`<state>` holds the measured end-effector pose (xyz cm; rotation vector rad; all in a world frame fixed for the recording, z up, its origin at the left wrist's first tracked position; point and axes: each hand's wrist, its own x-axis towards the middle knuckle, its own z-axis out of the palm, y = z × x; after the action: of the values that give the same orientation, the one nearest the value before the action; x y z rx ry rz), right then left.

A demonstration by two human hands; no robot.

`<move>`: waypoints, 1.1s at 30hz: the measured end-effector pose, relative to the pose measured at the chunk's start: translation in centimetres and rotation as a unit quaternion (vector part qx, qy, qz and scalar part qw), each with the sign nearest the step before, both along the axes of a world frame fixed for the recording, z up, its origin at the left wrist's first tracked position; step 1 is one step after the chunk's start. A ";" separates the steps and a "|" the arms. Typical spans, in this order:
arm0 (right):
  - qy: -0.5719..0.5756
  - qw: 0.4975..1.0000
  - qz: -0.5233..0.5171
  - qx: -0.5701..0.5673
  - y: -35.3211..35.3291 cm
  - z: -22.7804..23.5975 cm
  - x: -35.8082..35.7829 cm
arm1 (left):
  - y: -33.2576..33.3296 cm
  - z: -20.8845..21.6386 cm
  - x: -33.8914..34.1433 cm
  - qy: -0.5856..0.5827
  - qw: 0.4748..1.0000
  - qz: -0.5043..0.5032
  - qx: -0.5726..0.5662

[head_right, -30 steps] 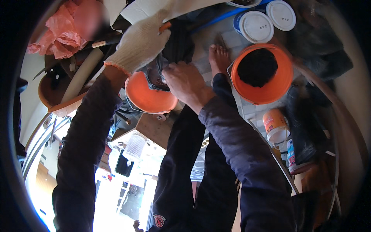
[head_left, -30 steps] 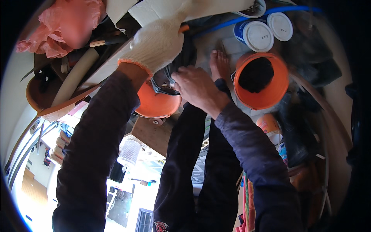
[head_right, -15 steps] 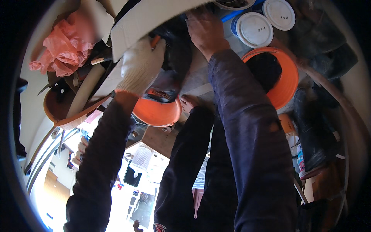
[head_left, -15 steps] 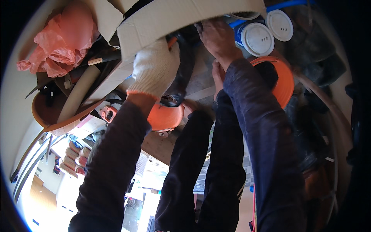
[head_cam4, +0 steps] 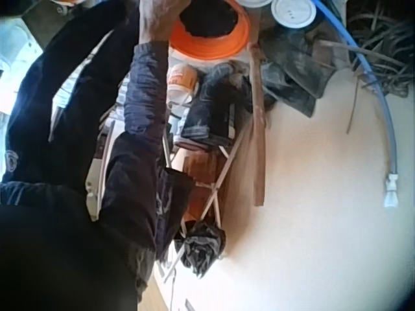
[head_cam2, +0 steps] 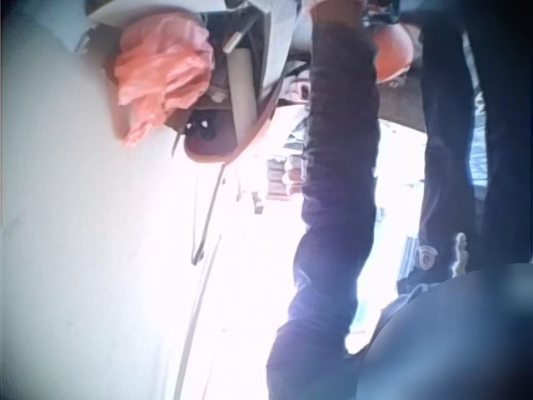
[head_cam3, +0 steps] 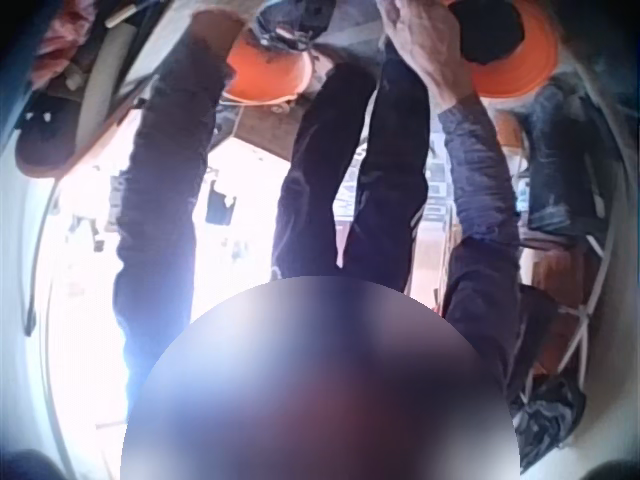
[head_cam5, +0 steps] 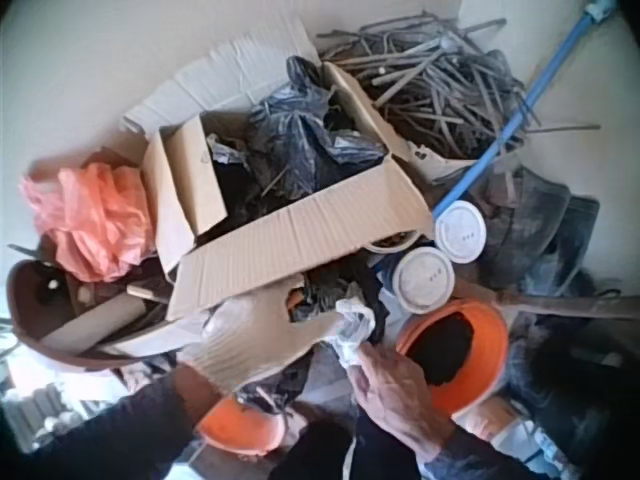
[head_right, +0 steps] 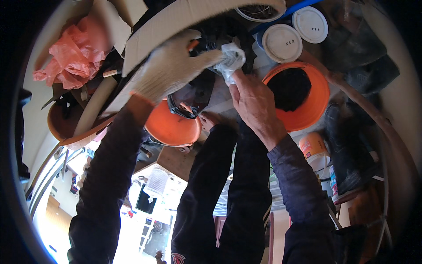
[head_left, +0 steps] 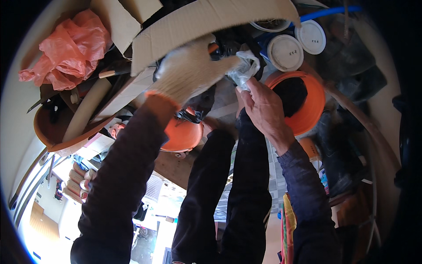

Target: The person sits on the floor and sorts nails from a black plastic bag into an orange bucket. They repeatedly reach into the bag, pick up handfuls of nails, and place them into the bucket, occasionally picking up stray nails from the floor.

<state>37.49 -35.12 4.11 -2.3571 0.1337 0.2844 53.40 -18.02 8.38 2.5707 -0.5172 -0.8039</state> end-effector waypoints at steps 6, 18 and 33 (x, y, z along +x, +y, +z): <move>0.094 0.995 -0.019 0.015 -1.8 2.8 1.4 | -0.1 -5.1 -0.5 -0.066 0.989 -0.098 0.089; -0.092 0.977 0.180 -0.067 2.0 -4.3 12.0 | 3.0 -3.1 0.1 0.006 0.984 0.141 -0.112; -0.145 0.944 0.219 -0.202 -0.7 -9.0 9.9 | 2.0 -1.5 0.1 -0.072 0.987 0.138 -0.050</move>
<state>47.35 -35.78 -4.89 -2.7904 -0.5281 0.1204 53.49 -16.06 6.83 2.5434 -0.2259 -0.4882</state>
